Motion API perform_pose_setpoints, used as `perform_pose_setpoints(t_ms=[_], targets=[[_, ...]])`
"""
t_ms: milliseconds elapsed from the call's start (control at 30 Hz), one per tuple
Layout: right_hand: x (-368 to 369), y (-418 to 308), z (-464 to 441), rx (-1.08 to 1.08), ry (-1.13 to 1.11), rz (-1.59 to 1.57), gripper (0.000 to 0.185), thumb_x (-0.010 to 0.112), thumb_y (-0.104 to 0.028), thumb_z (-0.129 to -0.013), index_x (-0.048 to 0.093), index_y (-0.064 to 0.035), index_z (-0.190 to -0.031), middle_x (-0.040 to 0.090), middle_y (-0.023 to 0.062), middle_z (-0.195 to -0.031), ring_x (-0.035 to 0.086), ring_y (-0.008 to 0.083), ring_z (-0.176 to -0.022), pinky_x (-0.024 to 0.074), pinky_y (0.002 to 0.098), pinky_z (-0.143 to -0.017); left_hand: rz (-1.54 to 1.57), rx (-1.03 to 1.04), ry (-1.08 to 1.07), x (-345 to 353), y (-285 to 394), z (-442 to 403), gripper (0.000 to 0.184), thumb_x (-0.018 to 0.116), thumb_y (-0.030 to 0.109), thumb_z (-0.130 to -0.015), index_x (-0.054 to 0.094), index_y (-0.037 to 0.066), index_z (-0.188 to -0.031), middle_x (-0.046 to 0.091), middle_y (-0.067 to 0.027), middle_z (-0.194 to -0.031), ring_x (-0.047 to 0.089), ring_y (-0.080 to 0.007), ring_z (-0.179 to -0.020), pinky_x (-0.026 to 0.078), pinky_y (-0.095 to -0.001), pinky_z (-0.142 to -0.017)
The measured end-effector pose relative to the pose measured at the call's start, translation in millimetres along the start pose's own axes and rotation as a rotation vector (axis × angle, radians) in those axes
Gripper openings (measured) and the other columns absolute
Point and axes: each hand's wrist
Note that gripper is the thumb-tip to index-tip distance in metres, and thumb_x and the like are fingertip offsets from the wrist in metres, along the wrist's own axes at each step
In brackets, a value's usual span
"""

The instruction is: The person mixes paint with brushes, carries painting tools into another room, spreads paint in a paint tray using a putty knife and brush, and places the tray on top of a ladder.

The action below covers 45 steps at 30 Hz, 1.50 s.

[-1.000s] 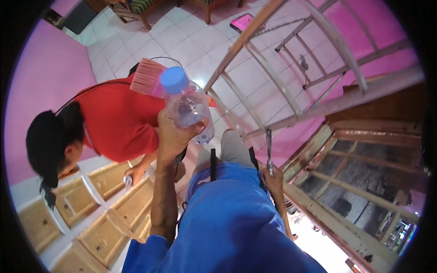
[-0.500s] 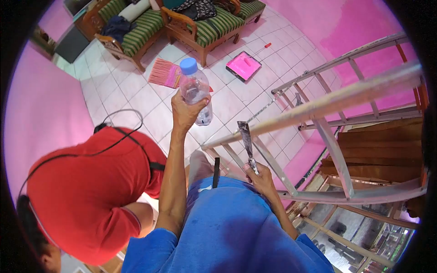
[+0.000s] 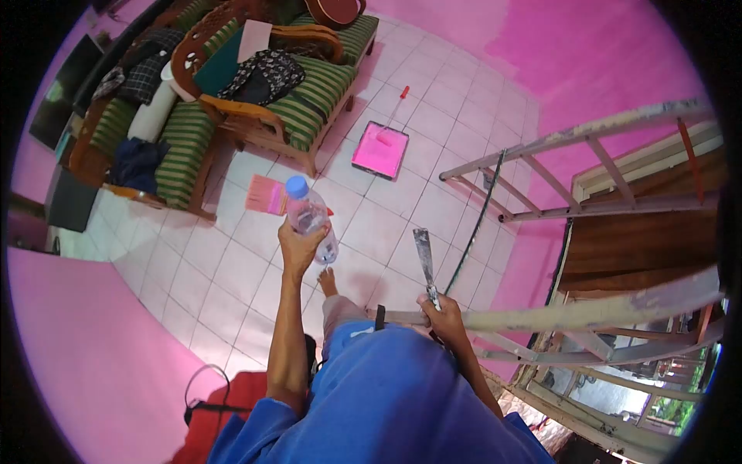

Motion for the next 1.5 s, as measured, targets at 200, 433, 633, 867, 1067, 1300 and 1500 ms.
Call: perform_pose_setpoints(t_ms=[200,433,633,867,1067,1300,1500], targets=[[35.5,-39.0,-50.2,0.120,0.086,-0.020,0.032,0.062,-0.032,-0.090,0.057,-0.0025,-0.078,0.053,0.0023,-0.060,0.051,0.0090,-0.052,0.0418,0.0258,-0.049,-0.033,-0.074,-0.042,-27.0,3.6,-69.7,0.035,0.075,0.003,-0.067,0.062,0.001,-0.100,0.066,-0.0066,-0.092,0.062,-0.0143,-0.084,0.050,-0.0310,-0.077],[52.1,-74.7,-116.0,0.150,0.174,-0.122,0.032,0.061,-0.033,-0.090,0.058,-0.0022,-0.080,0.055,0.0029,-0.062,0.052,0.0089,-0.052,0.0424,0.0259,-0.048,0.015,-0.056,-0.156,-13.1,4.9,-155.4,0.037,0.076,0.003,-0.067,0.062,0.002,-0.102,0.066,-0.0068,-0.093,0.062,-0.0150,-0.084,0.050,-0.0304,-0.078],[34.5,-75.4,-186.3,0.118,0.300,-0.176,0.031,0.060,-0.026,-0.089,0.058,-0.0021,-0.070,0.053,0.0023,-0.057,0.050,0.0083,-0.052,0.0383,0.0267,-0.048,-0.042,-0.093,-0.322,48.5,-3.6,-233.4,0.038,0.075,-0.001,-0.068,0.062,0.001,-0.103,0.066,-0.0054,-0.094,0.062,-0.0142,-0.087,0.049,-0.0306,-0.080],[-36.3,-120.6,-317.5,0.017,0.381,-0.320,0.022,0.060,-0.021,-0.089,0.058,-0.0001,-0.082,0.055,0.0024,-0.063,0.051,0.0075,-0.054,0.0410,0.0247,-0.047,-0.080,-0.080,-0.544,176.8,-11.5,-350.9,0.040,0.075,0.002,-0.068,0.061,0.001,-0.105,0.065,-0.0052,-0.096,0.061,-0.0141,-0.090,0.049,-0.0312,-0.082],[-116.0,-180.9,-408.9,0.004,0.502,-0.424,0.022,0.061,-0.024,-0.090,0.059,-0.0022,-0.085,0.049,-0.0021,-0.060,0.045,0.0052,-0.052,0.0389,0.0235,-0.047,-0.042,-0.024,-0.693,308.5,42.6,-449.0,0.044,0.075,0.004,-0.068,0.059,-0.001,-0.109,0.064,-0.0059,-0.099,0.060,-0.0155,-0.091,0.048,-0.0317,-0.084],[-200.2,-209.2,-491.2,-0.111,0.696,-0.169,0.020,0.062,-0.021,-0.089,0.057,-0.0040,-0.081,0.047,-0.0032,-0.058,0.045,0.0054,-0.050,0.0376,0.0229,-0.046,0.037,0.154,-0.775,474.6,67.8,-548.8,0.036,0.076,0.005,-0.069,0.063,0.000,-0.103,0.065,-0.0030,-0.090,0.060,-0.0132,-0.082,0.049,-0.0292,-0.078],[-274.5,-233.4,-584.9,0.108,0.807,-0.367,0.031,0.063,-0.030,-0.086,0.061,0.0003,-0.088,0.054,0.0064,-0.062,0.051,0.0141,-0.058,0.0417,0.0322,-0.054,-0.063,0.104,-1.083,626.6,46.7,-634.3,0.037,0.076,0.008,-0.068,0.063,-0.001,-0.101,0.065,-0.0032,-0.088,0.060,-0.0118,-0.081,0.049,-0.0277,-0.075]])
Point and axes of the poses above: each hand's wrist, its own z-axis away from the middle knuckle, its own x-axis out of the palm, y = z × x
